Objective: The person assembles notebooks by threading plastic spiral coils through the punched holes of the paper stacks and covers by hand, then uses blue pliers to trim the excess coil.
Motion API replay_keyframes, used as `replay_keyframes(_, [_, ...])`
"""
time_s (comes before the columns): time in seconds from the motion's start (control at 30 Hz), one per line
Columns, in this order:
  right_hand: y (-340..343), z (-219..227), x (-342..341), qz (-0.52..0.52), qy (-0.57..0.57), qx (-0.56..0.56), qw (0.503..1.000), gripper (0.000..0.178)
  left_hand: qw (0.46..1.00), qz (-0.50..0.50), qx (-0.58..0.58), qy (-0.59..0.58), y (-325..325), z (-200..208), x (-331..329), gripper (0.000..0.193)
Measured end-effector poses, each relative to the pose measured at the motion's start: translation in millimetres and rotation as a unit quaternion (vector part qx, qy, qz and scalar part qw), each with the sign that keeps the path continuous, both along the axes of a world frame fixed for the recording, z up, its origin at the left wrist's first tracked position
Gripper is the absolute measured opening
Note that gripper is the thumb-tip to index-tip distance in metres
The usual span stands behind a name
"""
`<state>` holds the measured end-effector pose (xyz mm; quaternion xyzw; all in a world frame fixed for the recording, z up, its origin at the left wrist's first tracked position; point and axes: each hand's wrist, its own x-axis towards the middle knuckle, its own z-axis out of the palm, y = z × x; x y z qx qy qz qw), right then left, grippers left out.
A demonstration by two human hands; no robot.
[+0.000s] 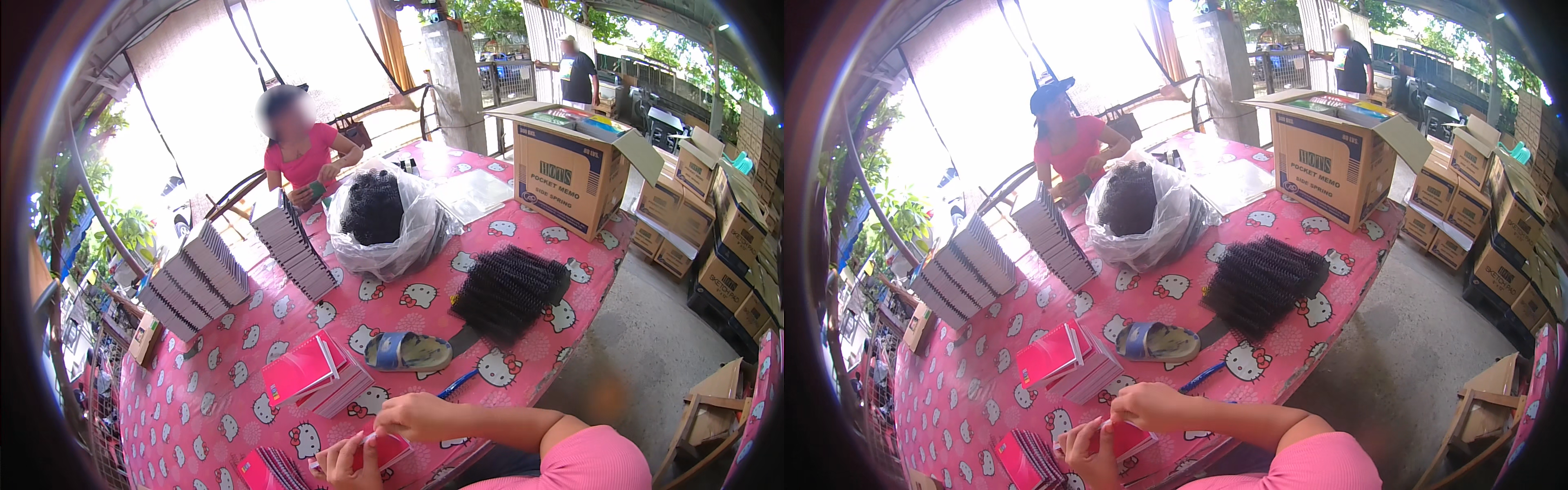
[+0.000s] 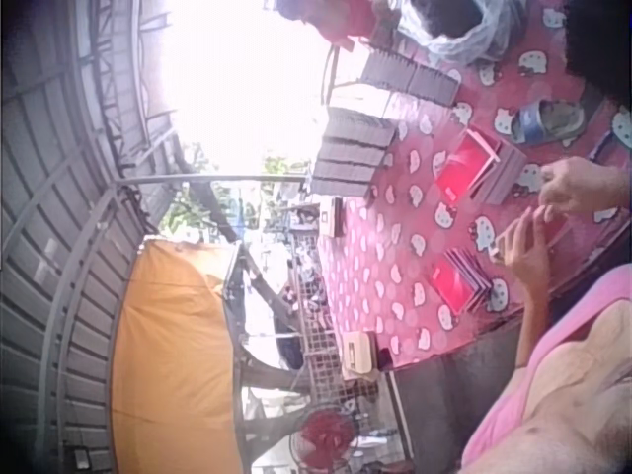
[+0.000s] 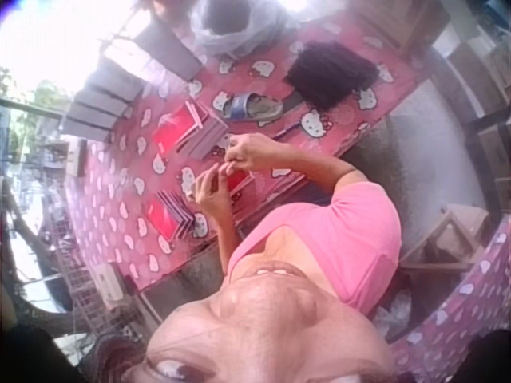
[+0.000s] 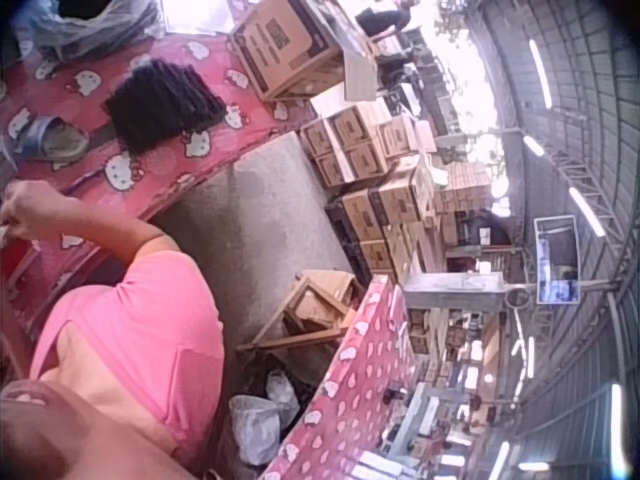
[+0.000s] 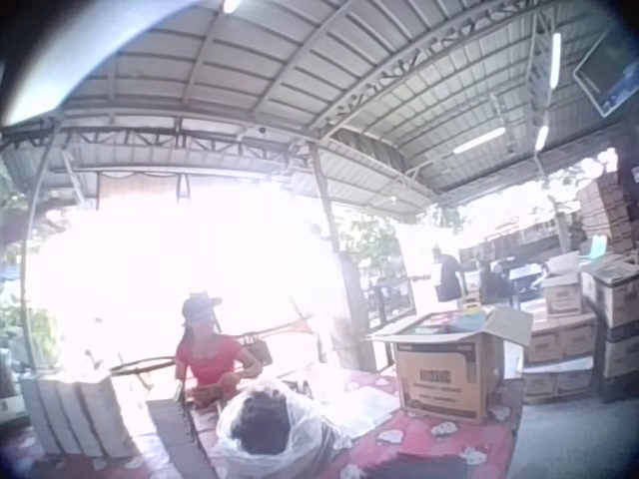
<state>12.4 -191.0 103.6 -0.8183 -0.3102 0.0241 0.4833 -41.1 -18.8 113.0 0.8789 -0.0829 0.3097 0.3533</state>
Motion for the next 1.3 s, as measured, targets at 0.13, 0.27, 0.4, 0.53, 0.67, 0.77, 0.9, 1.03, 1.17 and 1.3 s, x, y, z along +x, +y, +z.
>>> replay_keyframes(0.13, [0,-5,-3,-0.002,-0.135,0.009,0.991,0.025,1.0,0.005,-0.004,0.005,0,-3,0,0.016])
replay_keyframes(0.27, [7,-10,-1,-0.021,-0.072,0.029,0.997,0.027,1.0,-0.005,-0.008,0.016,3,-8,0,0.015])
replay_keyframes(0.4, [9,-2,-6,-0.046,-0.117,0.003,0.992,0.026,1.0,-0.013,-0.008,0.024,6,-8,-2,0.016])
replay_keyframes(0.53, [16,-14,-10,-0.066,-0.172,-0.042,0.982,0.025,1.0,-0.023,0.0,0.02,9,-8,-4,0.017])
replay_keyframes(0.67, [15,-5,-14,-0.065,-0.181,-0.058,0.98,0.021,0.999,-0.027,-0.002,0.028,8,-5,-5,0.017])
replay_keyframes(0.77, [13,-5,-15,-0.059,-0.191,-0.053,0.978,0.02,0.999,-0.028,0.003,0.024,8,-6,-4,0.018])
replay_keyframes(0.9, [17,-11,-13,-0.068,-0.177,-0.041,0.981,0.018,0.999,-0.027,-0.004,0.026,6,-3,-4,0.016])
replay_keyframes(1.03, [25,-2,-16,-0.062,-0.174,-0.03,0.982,0.016,0.998,-0.053,0.029,-0.036,13,-10,1,0.025])
replay_keyframes(1.17, [21,1,-16,-0.061,-0.17,-0.012,0.984,0.012,0.999,0.005,0.027,-0.019,3,-5,-5,0.021])
replay_keyframes(1.3, [25,-6,-17,-0.089,-0.233,0.002,0.968,0.013,0.999,0.007,-0.032,0.023,1,-8,-8,0.022])
